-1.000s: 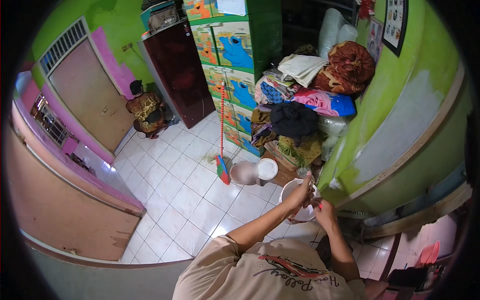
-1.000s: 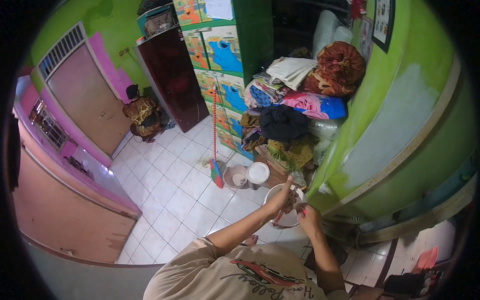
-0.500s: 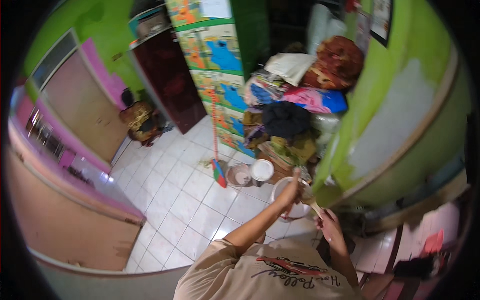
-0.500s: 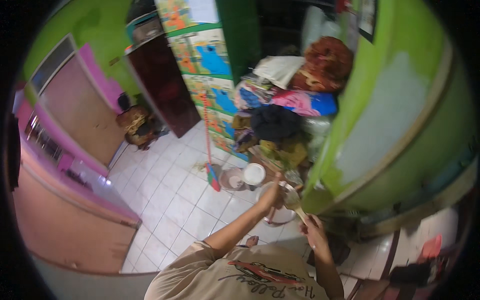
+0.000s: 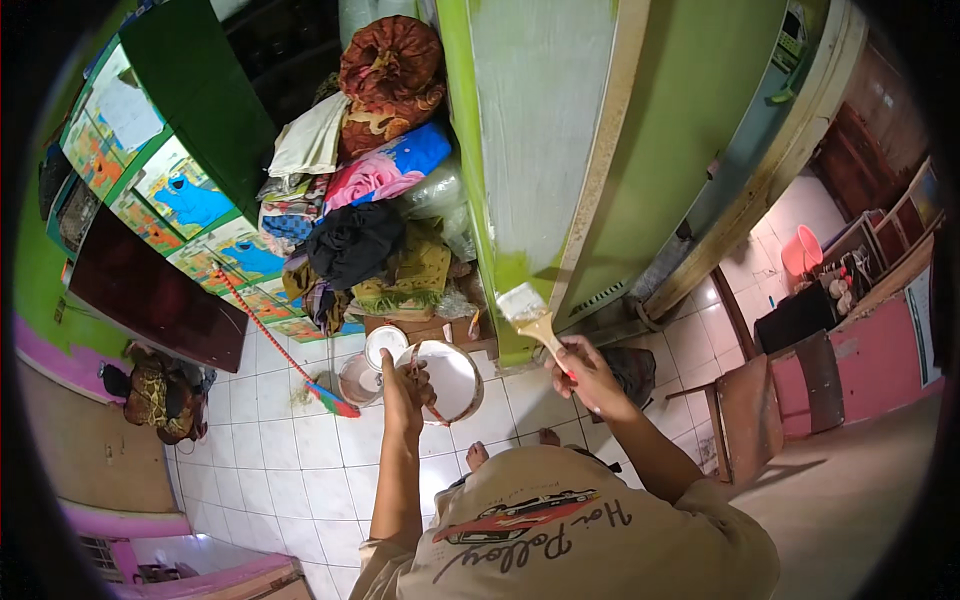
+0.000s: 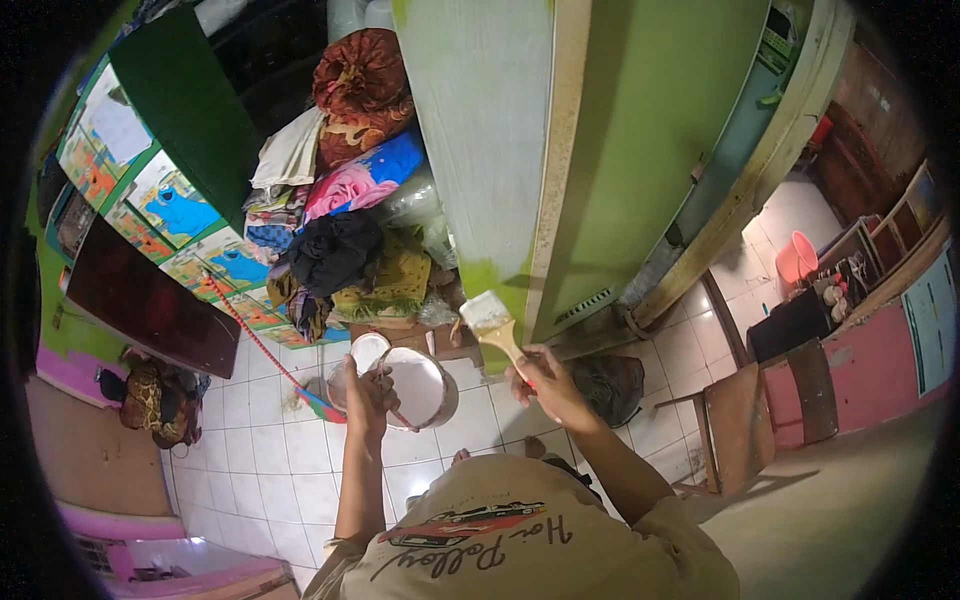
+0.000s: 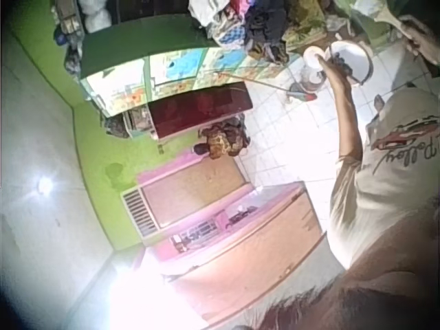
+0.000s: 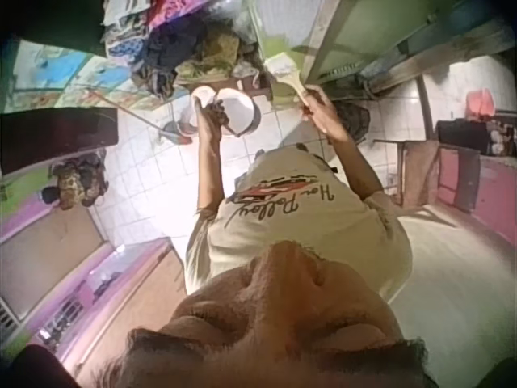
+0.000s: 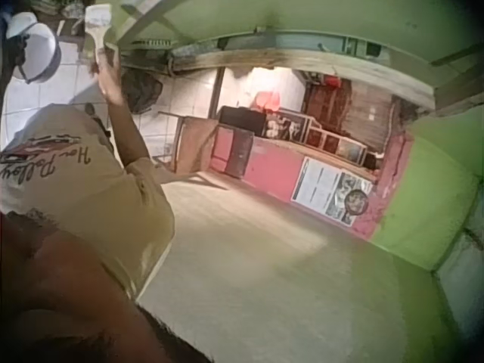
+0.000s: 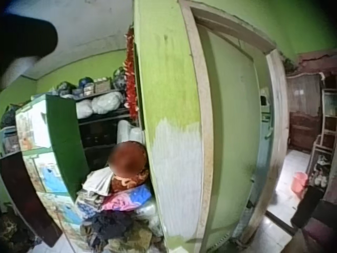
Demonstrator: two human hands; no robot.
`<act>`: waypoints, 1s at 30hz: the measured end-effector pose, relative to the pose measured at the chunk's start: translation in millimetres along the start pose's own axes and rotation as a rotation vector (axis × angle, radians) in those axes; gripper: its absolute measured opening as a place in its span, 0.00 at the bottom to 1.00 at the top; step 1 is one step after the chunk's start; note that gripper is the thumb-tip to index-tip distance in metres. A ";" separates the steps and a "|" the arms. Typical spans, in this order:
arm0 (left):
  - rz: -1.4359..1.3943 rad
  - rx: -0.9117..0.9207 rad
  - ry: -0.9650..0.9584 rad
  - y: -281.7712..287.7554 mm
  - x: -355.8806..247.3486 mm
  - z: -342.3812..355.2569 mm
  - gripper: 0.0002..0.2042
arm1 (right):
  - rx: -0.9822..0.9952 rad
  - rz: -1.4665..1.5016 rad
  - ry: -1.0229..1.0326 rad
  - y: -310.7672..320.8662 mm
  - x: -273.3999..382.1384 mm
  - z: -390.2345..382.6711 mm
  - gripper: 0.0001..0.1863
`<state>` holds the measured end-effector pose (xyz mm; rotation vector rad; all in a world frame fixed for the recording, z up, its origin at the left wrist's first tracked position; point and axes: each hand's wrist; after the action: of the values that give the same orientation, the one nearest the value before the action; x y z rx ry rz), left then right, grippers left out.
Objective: The person paints a wall and door frame using a brush, dipping the brush into a container of white paint and applying it to the surface.
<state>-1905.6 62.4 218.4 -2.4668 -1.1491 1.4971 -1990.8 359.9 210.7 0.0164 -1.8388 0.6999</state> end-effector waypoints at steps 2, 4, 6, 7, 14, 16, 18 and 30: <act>-0.006 -0.012 0.005 5.7 5.9 3.6 0.37 | -0.068 -0.002 -0.005 0.7 4.4 6.6 0.09; -0.002 -0.033 0.017 10.1 11.3 4.6 0.37 | -0.153 -0.107 0.022 6.2 -1.3 19.2 0.10; 0.007 -0.056 0.013 14.2 16.3 5.0 0.37 | -0.207 -0.099 0.042 6.4 -9.2 32.7 0.11; 0.008 -0.056 0.016 18.1 19.4 6.0 0.37 | -0.215 -0.091 0.012 7.2 -12.3 37.4 0.11; -0.021 -0.120 0.029 34.3 29.3 3.0 0.36 | -0.224 -0.119 -0.177 -3.2 -19.4 81.3 0.13; -0.031 -0.132 0.035 36.0 31.0 1.9 0.36 | -0.227 -0.117 -0.153 -9.6 -8.6 89.5 0.13; -0.034 -0.153 0.046 39.5 33.5 0.7 0.36 | -0.228 -0.115 -0.134 -23.0 13.3 89.0 0.13; -0.051 -0.175 0.056 50.4 41.9 -6.2 0.33 | -0.100 -0.303 0.382 -79.1 83.2 51.8 0.13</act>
<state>-1861.1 53.3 170.8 -2.5478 -1.3765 1.3593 -2040.6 296.8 307.7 0.0882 -1.4606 0.3677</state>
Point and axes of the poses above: each hand's wrist, its own z-axis towards the middle knuckle, its own y-axis out of the back of the hand, x = y × z, and after that the axes turned 2 degrees about y, right-handed
